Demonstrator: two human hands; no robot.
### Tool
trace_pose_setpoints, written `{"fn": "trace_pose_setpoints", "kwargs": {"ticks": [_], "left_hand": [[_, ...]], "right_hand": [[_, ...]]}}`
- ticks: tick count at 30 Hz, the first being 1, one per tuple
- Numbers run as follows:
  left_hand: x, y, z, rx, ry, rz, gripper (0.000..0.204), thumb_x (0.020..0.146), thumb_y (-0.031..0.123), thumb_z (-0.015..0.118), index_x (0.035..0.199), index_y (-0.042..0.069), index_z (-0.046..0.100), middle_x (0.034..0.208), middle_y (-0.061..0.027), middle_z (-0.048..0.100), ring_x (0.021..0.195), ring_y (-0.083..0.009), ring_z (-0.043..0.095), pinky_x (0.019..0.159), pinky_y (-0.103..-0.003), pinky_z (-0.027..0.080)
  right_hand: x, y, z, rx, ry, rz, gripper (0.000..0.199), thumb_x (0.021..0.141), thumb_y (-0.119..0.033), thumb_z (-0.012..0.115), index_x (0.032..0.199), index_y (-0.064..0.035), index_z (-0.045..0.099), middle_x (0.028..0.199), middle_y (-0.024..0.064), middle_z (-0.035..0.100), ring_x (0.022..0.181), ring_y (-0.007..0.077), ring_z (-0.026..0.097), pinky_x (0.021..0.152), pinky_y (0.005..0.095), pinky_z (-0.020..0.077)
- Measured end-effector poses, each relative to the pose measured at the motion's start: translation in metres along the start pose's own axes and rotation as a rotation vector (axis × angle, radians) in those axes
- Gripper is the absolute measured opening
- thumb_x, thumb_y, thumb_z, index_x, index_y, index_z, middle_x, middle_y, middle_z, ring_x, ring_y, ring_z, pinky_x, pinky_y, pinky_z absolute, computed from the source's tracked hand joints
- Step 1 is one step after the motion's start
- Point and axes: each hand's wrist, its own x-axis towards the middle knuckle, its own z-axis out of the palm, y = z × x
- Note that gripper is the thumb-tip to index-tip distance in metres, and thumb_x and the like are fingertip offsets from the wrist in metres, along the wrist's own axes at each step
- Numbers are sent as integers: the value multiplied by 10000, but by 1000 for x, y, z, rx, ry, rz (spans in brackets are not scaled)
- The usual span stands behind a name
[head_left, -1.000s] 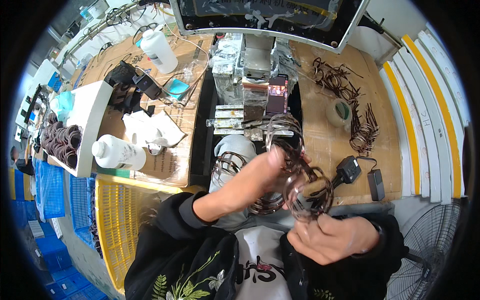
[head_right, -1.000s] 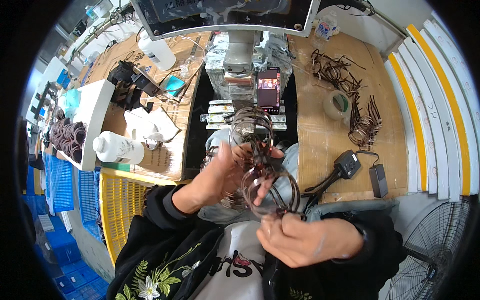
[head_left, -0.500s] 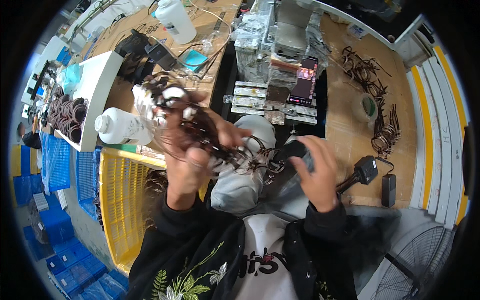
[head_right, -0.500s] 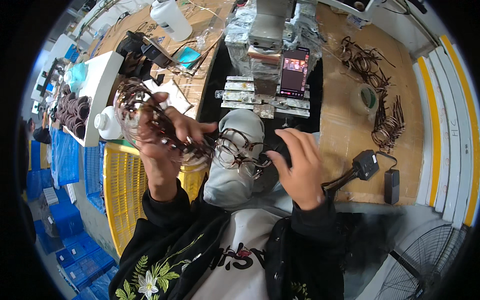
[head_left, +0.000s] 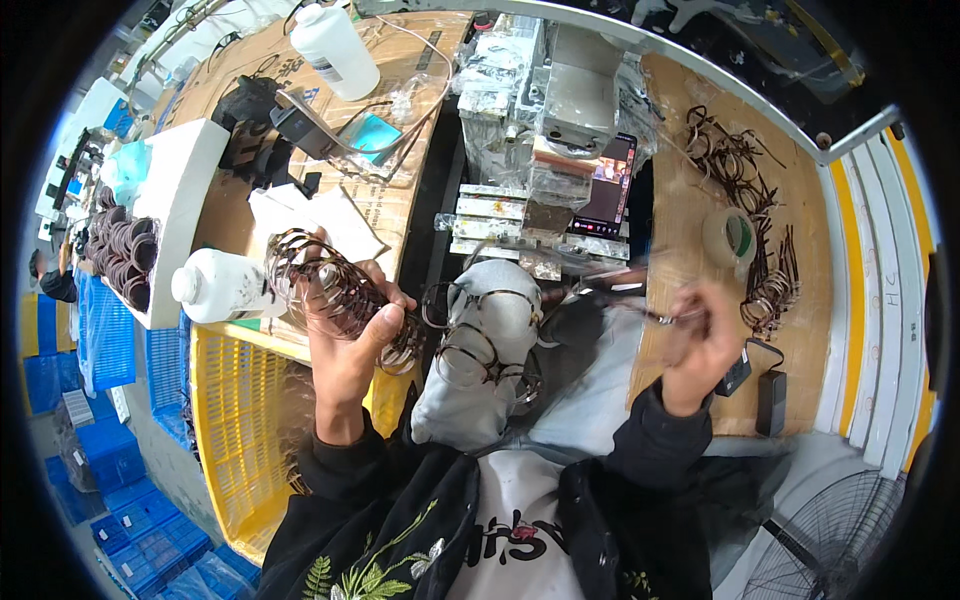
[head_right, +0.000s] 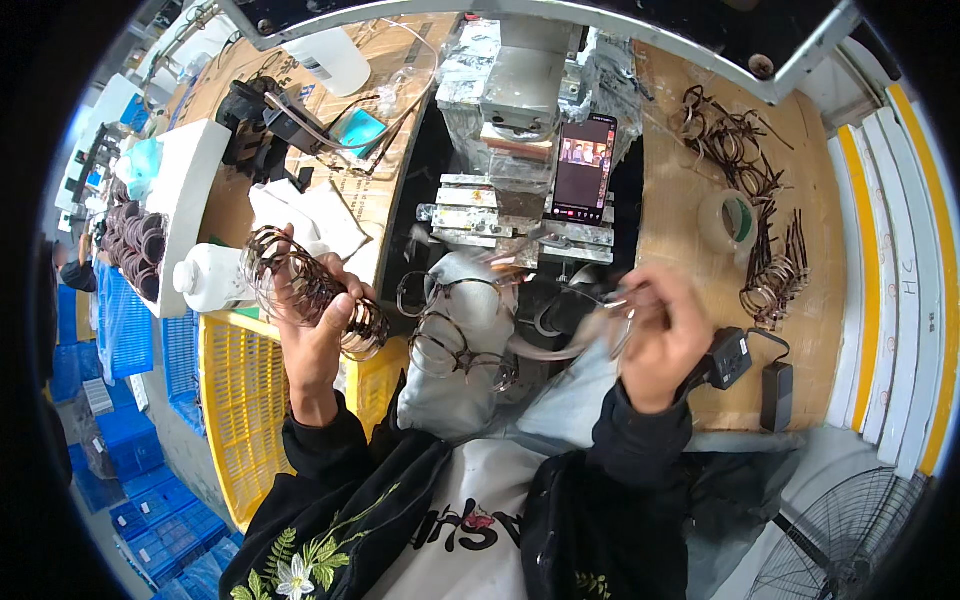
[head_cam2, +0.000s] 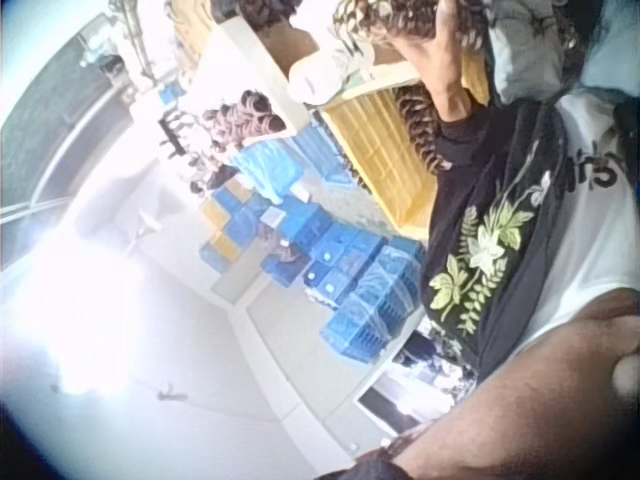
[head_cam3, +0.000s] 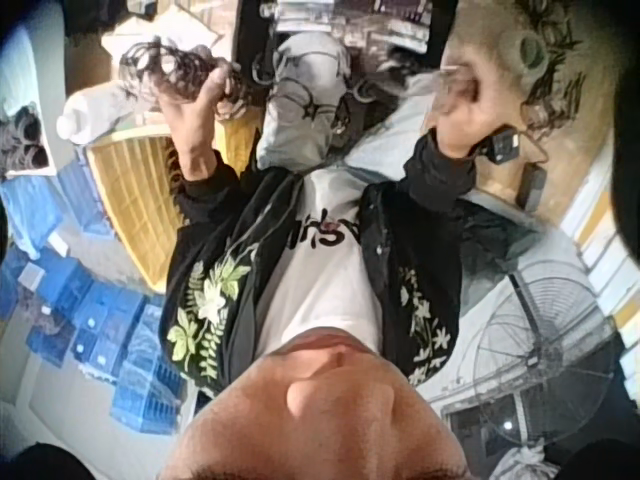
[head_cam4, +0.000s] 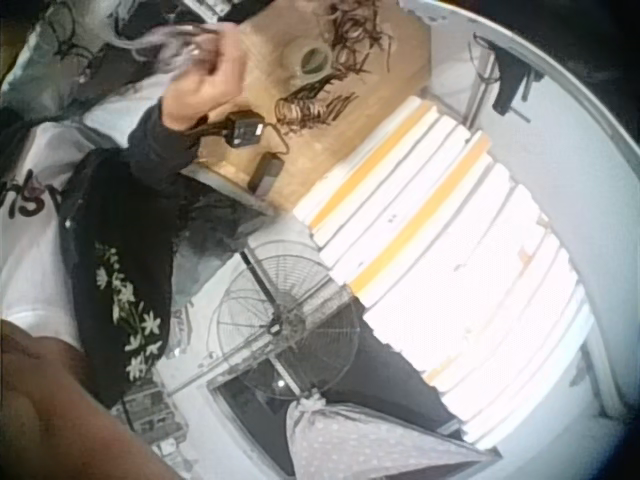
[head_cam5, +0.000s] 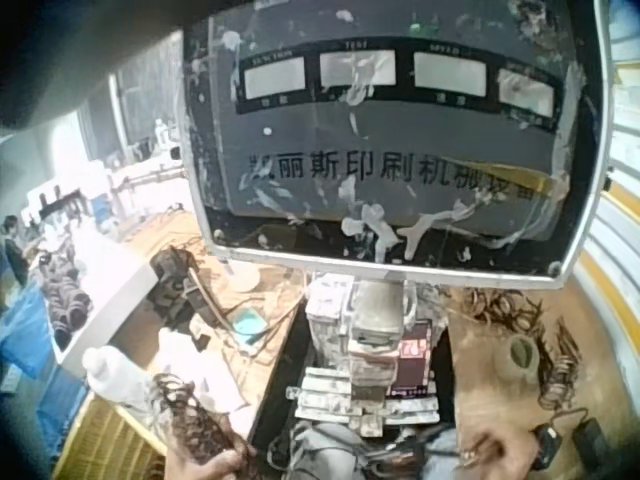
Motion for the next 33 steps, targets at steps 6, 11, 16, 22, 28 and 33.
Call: {"fn": "trace_pose_setpoints", "kwargs": {"ticks": [6, 11, 16, 22, 28, 33], "left_hand": [[4, -10, 10, -47, -7, -22, 614, 904, 251, 579, 1376, 30, 255, 842, -70, 484, 827, -219, 574, 800, -426, 530], [8, -8, 11, -156, -4, 18, 658, 874, 249, 622, 1369, 23, 251, 817, -61, 487, 764, -205, 564, 733, -420, 538], [19, -7, 19, -107, 44, 8, 633, 845, 113, 627, 1356, 6, 270, 819, -68, 507, 727, -193, 557, 688, -397, 522], [34, -4, 44, -231, 153, -144, 497, 858, 6, 556, 1293, -5, 315, 804, -89, 535, 704, -173, 571, 661, -355, 523], [41, 1, 50, -418, 112, -251, 690, 897, 640, 324, 1169, 19, 458, 747, -83, 497, 678, -225, 535, 623, -395, 499], [33, 3, 56, -406, -57, -227, 807, 871, 698, 270, 1261, 0, 386, 839, -95, 536, 749, -215, 577, 702, -367, 510]], "right_hand": [[52, 68, 49, 500, 95, 70, 211, 928, -219, 553, 1002, -21, 544, 739, 7, 499, 642, 55, 426, 519, 186, 300], [71, 94, 85, 454, 121, 172, 100, 938, -132, 527, 952, -41, 563, 705, -32, 478, 613, 27, 404, 506, 173, 291], [71, 98, 90, 354, 116, 104, 69, 931, -100, 520, 915, -44, 557, 705, -34, 482, 617, 28, 414, 509, 171, 301], [71, 107, 96, 303, 221, 9, 86, 922, -49, 487, 937, 1, 556, 741, -18, 520, 637, 60, 456, 556, 194, 370], [40, 77, 81, 51, 198, -221, 132, 900, -57, 493, 970, 19, 575, 774, 49, 564, 637, 110, 511, 555, 238, 404], [-2, 38, 80, -157, -37, -376, 148, 868, -57, 532, 961, 35, 602, 745, 121, 603, 577, 198, 578, 519, 302, 446]]}}
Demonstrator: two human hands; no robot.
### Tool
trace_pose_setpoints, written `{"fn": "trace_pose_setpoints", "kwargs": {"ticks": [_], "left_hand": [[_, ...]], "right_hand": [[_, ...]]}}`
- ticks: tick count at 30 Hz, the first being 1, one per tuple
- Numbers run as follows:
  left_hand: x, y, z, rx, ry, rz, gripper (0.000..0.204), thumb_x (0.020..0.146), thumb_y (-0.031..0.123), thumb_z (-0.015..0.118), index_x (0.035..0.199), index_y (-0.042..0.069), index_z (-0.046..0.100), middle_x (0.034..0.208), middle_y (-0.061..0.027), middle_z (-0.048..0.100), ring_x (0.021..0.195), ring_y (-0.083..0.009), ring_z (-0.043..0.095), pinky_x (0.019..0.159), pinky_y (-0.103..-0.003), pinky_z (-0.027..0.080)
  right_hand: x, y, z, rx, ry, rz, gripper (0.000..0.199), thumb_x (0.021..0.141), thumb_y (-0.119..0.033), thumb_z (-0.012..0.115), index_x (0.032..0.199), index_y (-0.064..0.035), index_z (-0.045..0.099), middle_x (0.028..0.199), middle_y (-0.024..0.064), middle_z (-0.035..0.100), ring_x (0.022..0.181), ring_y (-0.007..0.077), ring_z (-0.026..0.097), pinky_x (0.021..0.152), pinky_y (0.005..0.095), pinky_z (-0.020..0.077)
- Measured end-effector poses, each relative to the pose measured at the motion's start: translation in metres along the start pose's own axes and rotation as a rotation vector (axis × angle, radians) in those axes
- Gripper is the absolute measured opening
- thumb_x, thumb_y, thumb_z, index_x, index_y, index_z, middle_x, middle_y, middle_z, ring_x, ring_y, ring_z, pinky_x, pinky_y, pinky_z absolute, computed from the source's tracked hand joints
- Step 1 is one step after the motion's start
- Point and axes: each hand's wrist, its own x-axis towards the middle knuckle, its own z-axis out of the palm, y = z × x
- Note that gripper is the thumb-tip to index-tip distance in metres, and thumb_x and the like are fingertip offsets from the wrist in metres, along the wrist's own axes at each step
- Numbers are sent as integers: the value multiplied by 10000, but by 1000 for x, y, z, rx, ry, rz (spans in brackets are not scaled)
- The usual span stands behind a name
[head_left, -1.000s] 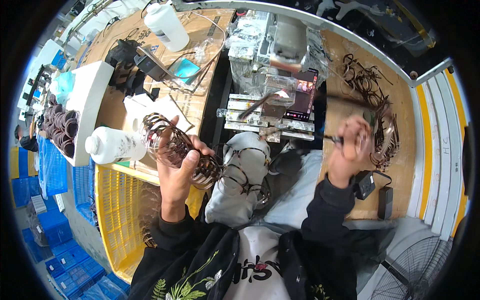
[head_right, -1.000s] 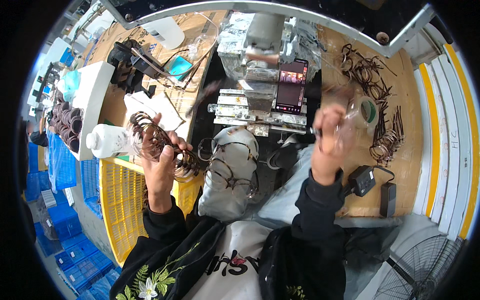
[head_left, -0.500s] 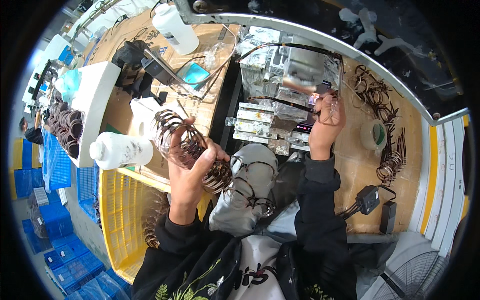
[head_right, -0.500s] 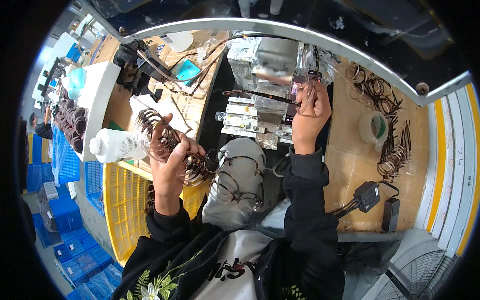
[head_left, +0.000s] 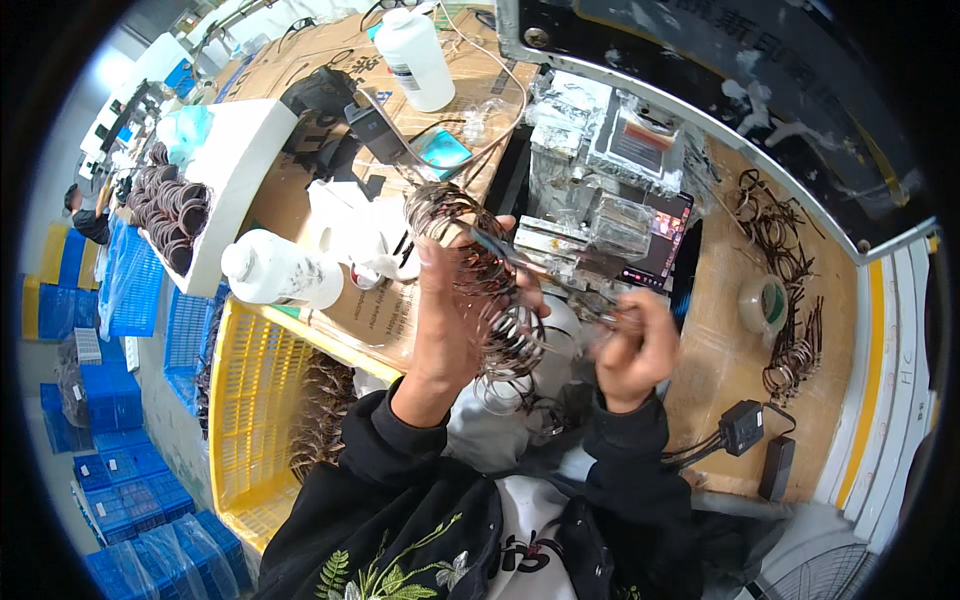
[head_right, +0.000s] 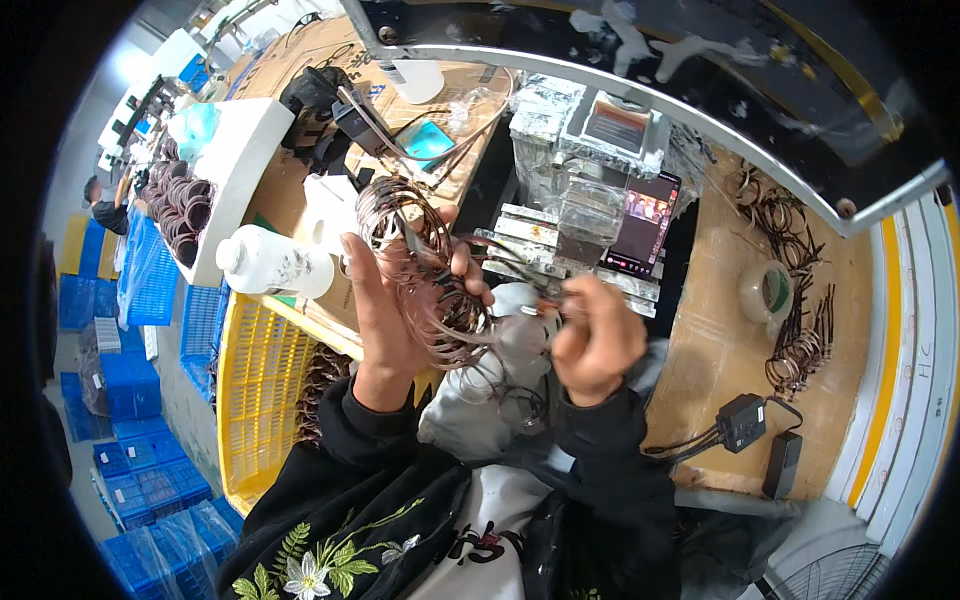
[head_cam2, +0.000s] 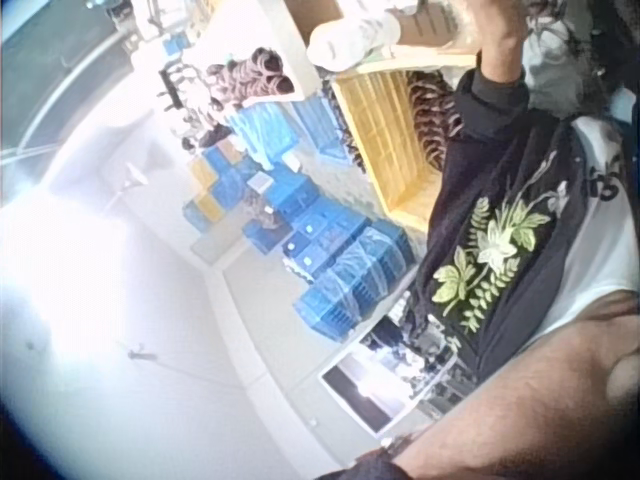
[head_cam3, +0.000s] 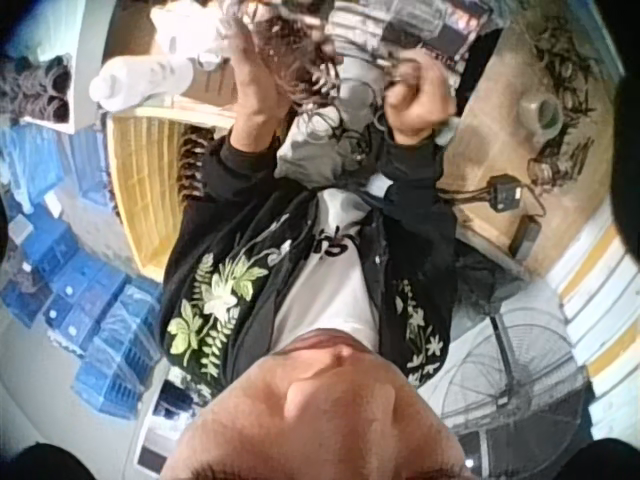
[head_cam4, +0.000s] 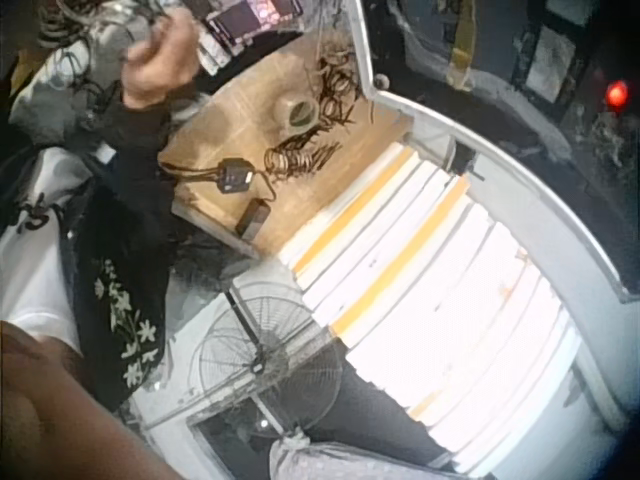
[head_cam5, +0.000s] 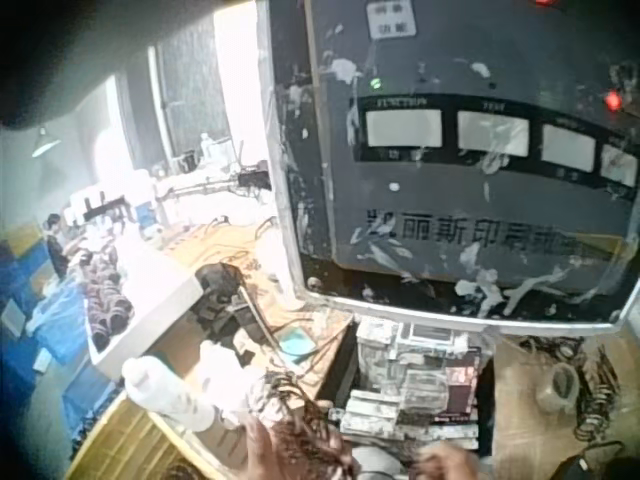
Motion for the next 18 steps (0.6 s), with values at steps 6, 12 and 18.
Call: {"fn": "trace_pose_setpoints", "kwargs": {"ticks": [6, 12, 18], "left_hand": [[-4, -1, 10, 201, -209, 221, 1067, 653, 85, 821, 1429, 57, 90, 947, -85, 547, 842, -150, 567, 734, -281, 478], [-5, 9, -6, 48, -112, 268, 683, 810, 72, 622, 1384, -6, 259, 912, -96, 572, 843, -188, 591, 778, -336, 516], [-5, 26, -30, -255, -99, 238, 647, 904, 495, 446, 1305, -7, 369, 903, -75, 531, 746, -199, 562, 657, -363, 472]], "right_hand": [[4, -37, 13, -34, -112, -9, 142, 821, -10, 574, 954, 22, 610, 737, 159, 607, 576, 308, 604, 518, 363, 471], [0, -18, -3, -91, -435, 236, 283, 849, -267, 625, 1024, -46, 607, 920, 120, 595, 671, 336, 601, 553, 362, 470], [-28, -10, -11, -304, -641, 244, 124, 843, -169, 608, 910, -70, 577, 800, 114, 554, 628, 343, 597, 508, 419, 451]]}}
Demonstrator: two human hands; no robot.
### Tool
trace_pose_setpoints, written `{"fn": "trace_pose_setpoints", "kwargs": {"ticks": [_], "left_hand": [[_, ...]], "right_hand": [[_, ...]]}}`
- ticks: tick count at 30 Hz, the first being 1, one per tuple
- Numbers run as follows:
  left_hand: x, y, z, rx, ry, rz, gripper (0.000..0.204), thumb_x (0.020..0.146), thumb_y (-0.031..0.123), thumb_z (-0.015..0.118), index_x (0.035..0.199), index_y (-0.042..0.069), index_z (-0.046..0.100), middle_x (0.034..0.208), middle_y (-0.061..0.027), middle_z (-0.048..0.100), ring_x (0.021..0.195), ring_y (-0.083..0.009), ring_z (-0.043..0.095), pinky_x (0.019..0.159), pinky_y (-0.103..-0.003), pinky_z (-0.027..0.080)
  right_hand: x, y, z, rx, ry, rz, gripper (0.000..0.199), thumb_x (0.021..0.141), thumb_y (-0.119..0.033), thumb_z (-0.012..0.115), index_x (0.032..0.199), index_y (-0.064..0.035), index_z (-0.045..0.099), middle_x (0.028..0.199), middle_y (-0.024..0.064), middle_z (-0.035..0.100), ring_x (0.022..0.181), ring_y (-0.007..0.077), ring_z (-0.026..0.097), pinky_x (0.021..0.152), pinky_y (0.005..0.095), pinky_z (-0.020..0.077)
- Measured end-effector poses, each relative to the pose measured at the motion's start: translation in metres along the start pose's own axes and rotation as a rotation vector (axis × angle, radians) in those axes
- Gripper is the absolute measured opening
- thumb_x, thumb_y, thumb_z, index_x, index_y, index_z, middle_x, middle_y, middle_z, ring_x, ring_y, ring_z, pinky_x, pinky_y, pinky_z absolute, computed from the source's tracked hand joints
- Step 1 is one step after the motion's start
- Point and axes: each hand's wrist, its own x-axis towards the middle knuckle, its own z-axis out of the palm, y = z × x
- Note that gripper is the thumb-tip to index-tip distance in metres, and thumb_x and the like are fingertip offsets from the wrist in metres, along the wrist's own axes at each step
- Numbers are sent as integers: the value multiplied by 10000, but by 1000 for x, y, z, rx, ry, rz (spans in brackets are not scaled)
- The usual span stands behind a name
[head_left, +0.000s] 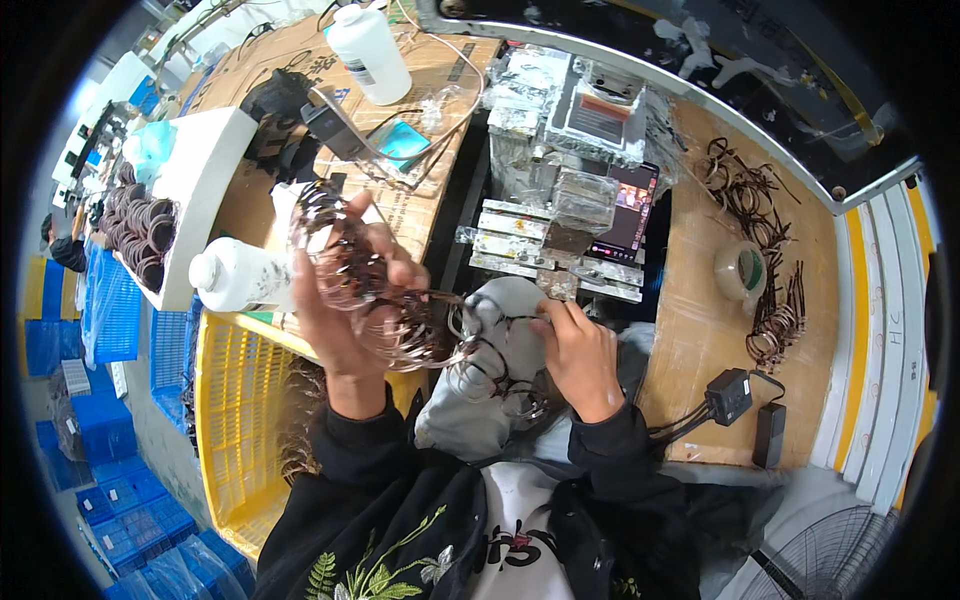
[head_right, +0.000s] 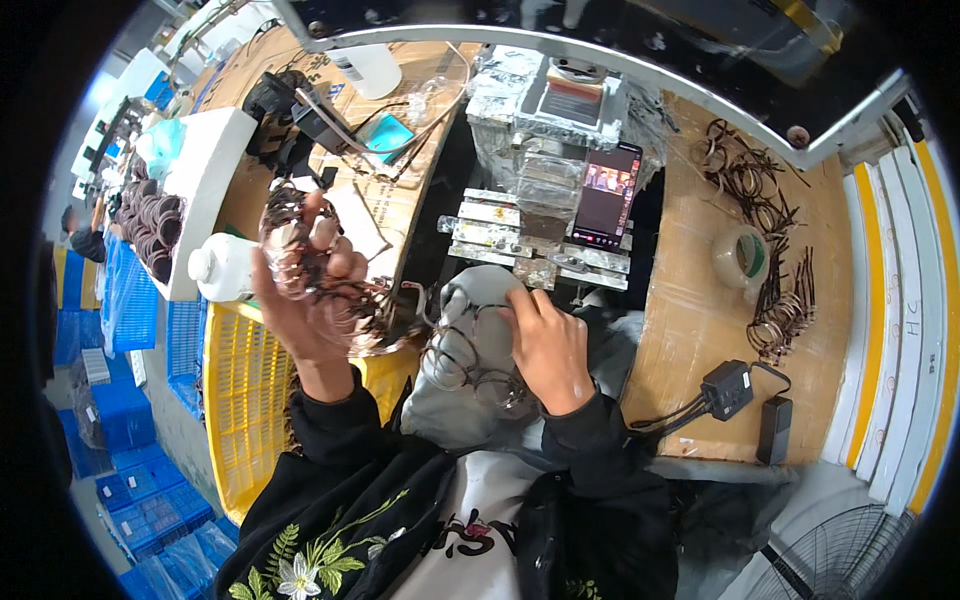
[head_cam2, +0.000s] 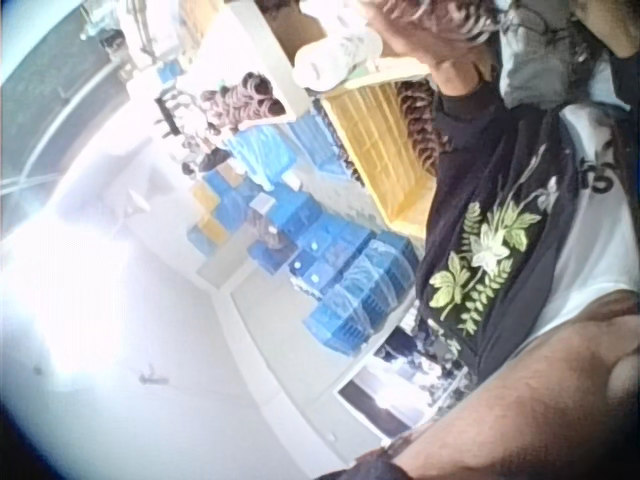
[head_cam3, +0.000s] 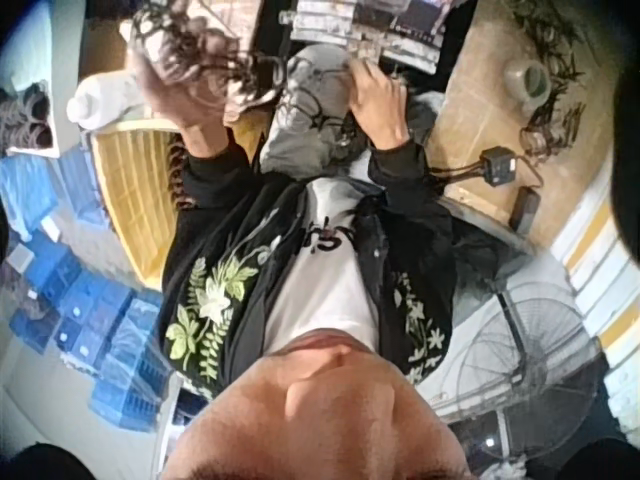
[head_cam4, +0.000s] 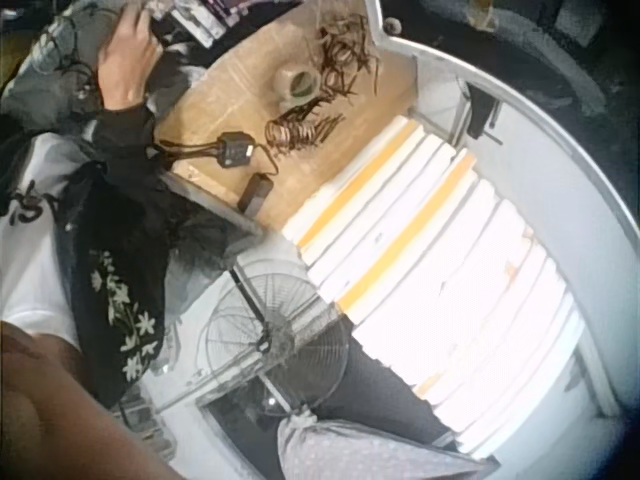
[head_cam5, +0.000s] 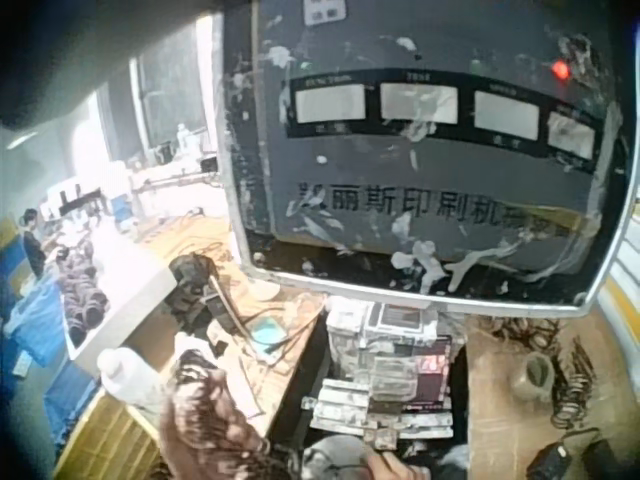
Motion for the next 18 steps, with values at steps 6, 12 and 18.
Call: {"fn": "trace_pose_setpoints", "kwargs": {"ticks": [6, 12, 18], "left_hand": [[0, 18, -14, -238, -62, -69, 930, 786, 583, 619, 1383, -27, 248, 1029, -34, 492, 885, -141, 500, 757, -336, 451], [-9, 11, -15, -61, -84, -135, 1117, 680, 424, 798, 1451, 49, 82, 1100, -41, 469, 950, -172, 520, 855, -380, 481], [-17, 5, -9, -201, -117, -174, 1029, 754, 355, 752, 1449, 38, 61, 1049, -70, 527, 898, -206, 576, 805, -381, 509]], "right_hand": [[10, 31, -60, 564, 518, 197, 130, 889, -119, 553, 891, 7, 586, 703, 57, 551, 583, 138, 526, 493, 265, 380], [91, 61, -29, 1109, 752, 16, 214, 958, -211, 495, 955, -6, 553, 697, -2, 500, 570, 49, 402, 507, 204, 311], [108, 81, -2, 1058, 685, 32, 164, 963, -115, 471, 977, 24, 556, 796, 12, 536, 651, 58, 445, 571, 196, 351]]}}
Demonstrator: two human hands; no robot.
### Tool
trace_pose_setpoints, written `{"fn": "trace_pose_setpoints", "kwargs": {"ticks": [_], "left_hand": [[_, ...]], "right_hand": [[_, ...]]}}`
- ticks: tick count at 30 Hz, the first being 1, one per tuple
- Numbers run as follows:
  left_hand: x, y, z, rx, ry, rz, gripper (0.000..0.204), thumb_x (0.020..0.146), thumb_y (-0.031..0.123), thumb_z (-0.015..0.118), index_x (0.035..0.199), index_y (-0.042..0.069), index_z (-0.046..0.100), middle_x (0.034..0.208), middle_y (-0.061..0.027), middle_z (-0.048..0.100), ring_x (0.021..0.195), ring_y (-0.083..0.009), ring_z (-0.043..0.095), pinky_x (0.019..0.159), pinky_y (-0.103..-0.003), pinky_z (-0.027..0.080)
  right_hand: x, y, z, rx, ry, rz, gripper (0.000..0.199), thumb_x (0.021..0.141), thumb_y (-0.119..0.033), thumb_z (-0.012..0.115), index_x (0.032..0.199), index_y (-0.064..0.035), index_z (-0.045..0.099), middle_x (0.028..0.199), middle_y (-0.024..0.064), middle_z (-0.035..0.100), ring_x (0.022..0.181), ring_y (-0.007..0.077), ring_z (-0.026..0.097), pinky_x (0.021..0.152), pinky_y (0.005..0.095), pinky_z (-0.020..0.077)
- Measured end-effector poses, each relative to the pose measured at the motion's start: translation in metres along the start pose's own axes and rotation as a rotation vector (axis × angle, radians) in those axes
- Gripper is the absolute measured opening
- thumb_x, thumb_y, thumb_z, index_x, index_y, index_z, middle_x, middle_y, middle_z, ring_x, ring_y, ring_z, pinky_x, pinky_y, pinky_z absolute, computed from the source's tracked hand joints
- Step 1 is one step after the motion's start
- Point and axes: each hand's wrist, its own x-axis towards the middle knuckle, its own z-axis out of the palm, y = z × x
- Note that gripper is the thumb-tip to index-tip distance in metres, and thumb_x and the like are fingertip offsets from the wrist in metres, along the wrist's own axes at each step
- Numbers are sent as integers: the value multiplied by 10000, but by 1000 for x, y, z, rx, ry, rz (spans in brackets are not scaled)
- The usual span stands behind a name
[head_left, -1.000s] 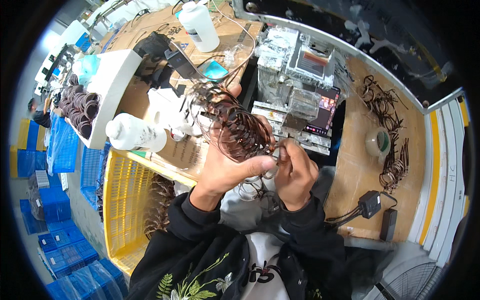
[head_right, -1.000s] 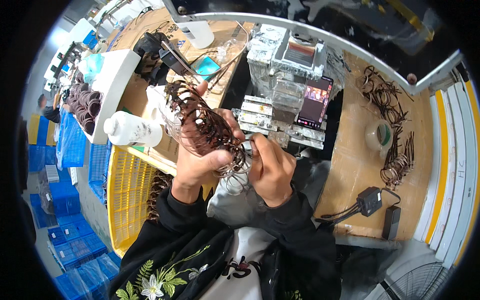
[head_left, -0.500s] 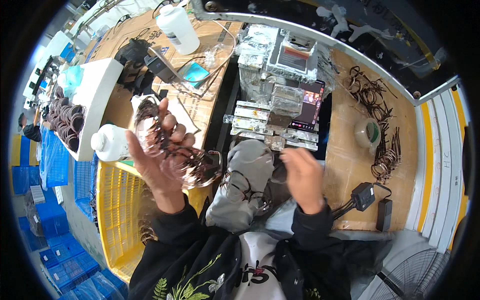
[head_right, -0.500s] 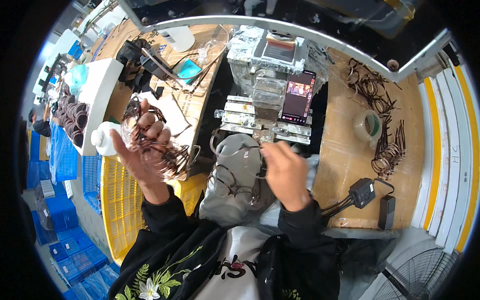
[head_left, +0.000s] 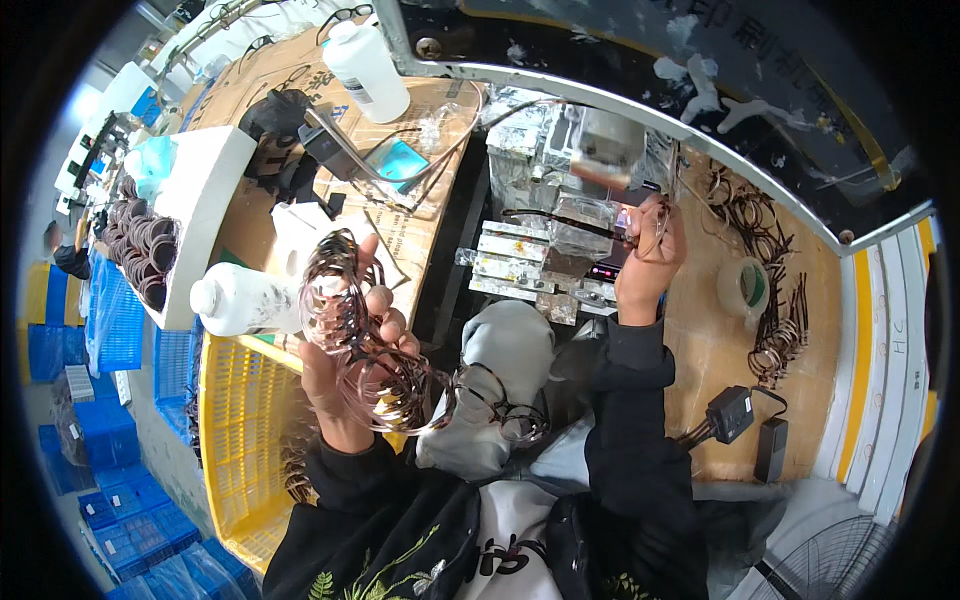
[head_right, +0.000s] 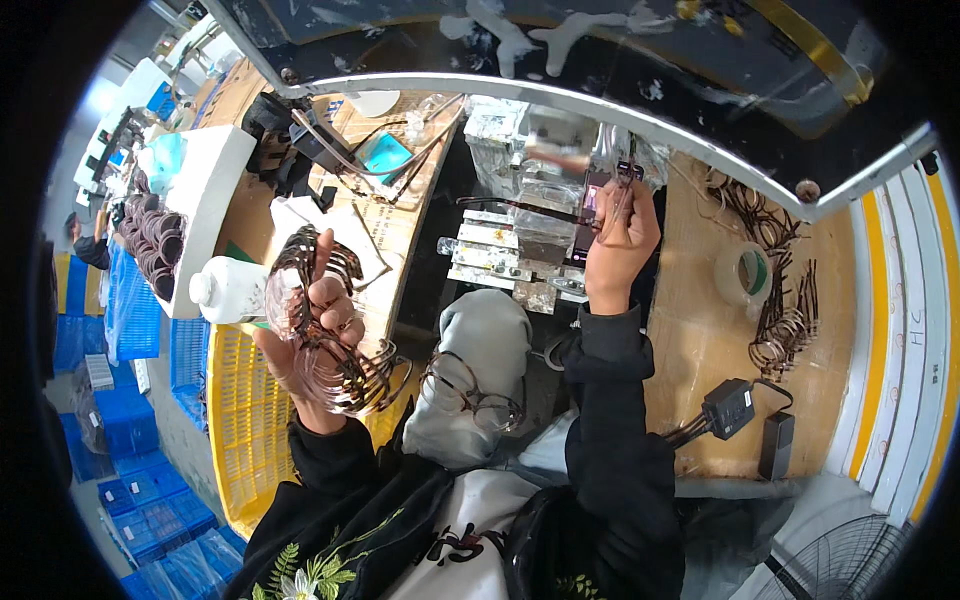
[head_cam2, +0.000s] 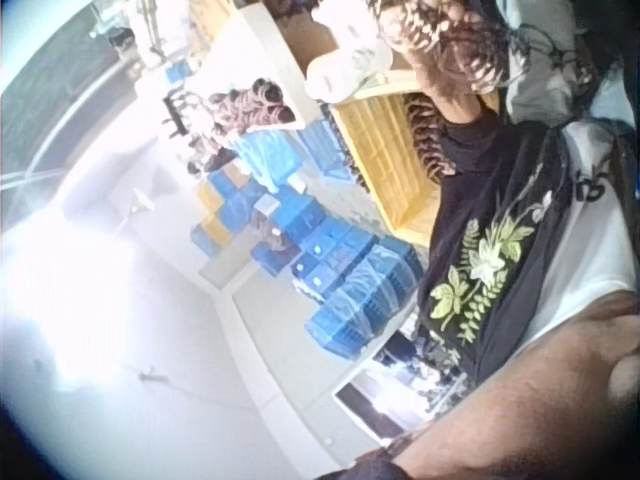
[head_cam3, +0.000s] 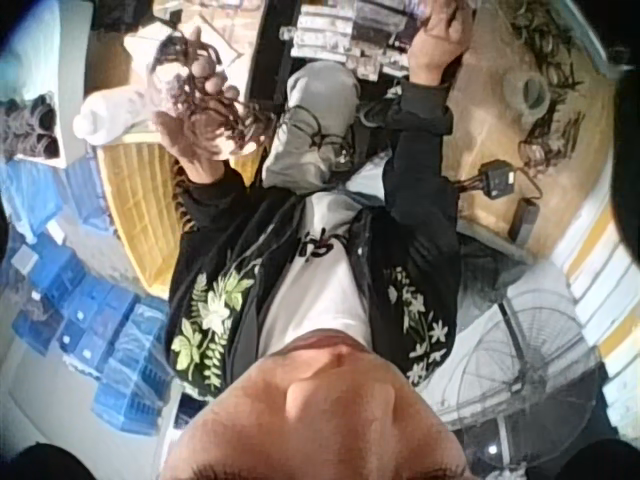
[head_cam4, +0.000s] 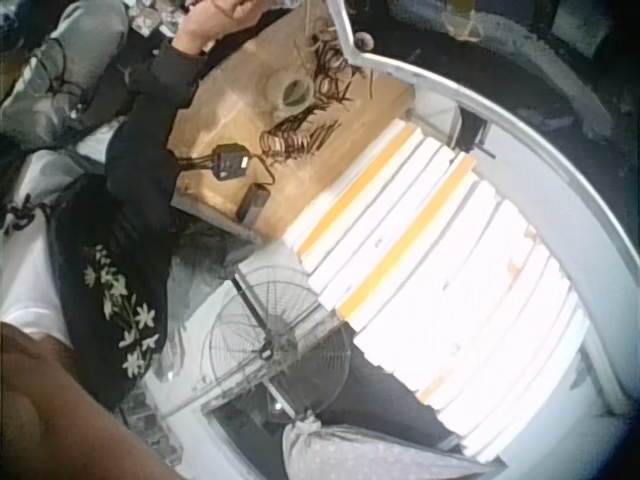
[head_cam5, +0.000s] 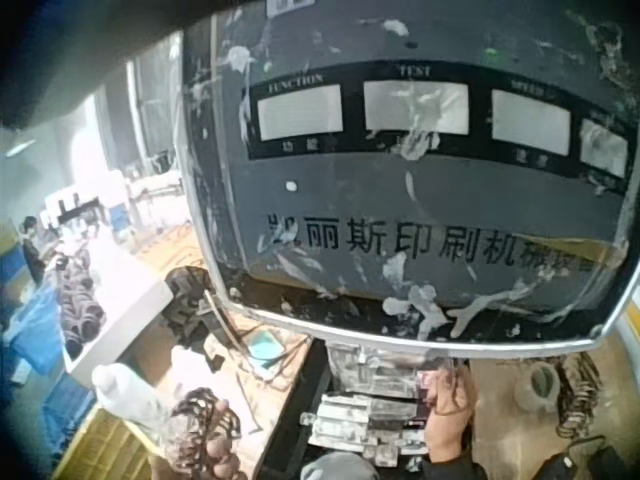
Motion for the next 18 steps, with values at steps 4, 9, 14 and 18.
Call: {"fn": "trace_pose_setpoints", "kwargs": {"ticks": [4, 9, 14, 18], "left_hand": [[2, -3, 0, 40, 53, -16, 972, 845, 483, 606, 1419, -64, 44, 1030, -76, 523, 860, -195, 566, 753, -346, 510], [12, -14, 7, 132, 247, -97, 596, 944, 459, 379, 1279, -33, 395, 912, -152, 565, 764, -264, 594, 695, -404, 513], [13, -21, 19, 194, 200, -95, 571, 930, 449, 435, 1259, -16, 405, 932, -140, 574, 813, -255, 601, 735, -395, 517], [10, -28, 27, 495, 107, -14, 584, 912, 495, 467, 1184, -20, 445, 928, -132, 581, 810, -231, 604, 746, -373, 521]], "right_hand": [[-1, 13, -2, 117, 104, 1, 138, 954, -52, 455, 981, 40, 554, 841, 18, 555, 728, 73, 510, 657, 199, 423], [-7, 3, -4, -514, 130, -196, 136, 910, -119, 509, 916, 3, 566, 756, 57, 560, 706, 121, 534, 632, 262, 420], [-58, -49, 5, -252, 25, -437, 142, 903, -49, 409, 867, -19, 543, 722, 144, 561, 574, 255, 533, 537, 310, 429], [-91, -76, 4, -526, -100, -634, 147, 906, -161, 449, 900, -49, 544, 669, 139, 553, 524, 303, 544, 478, 342, 434]]}}
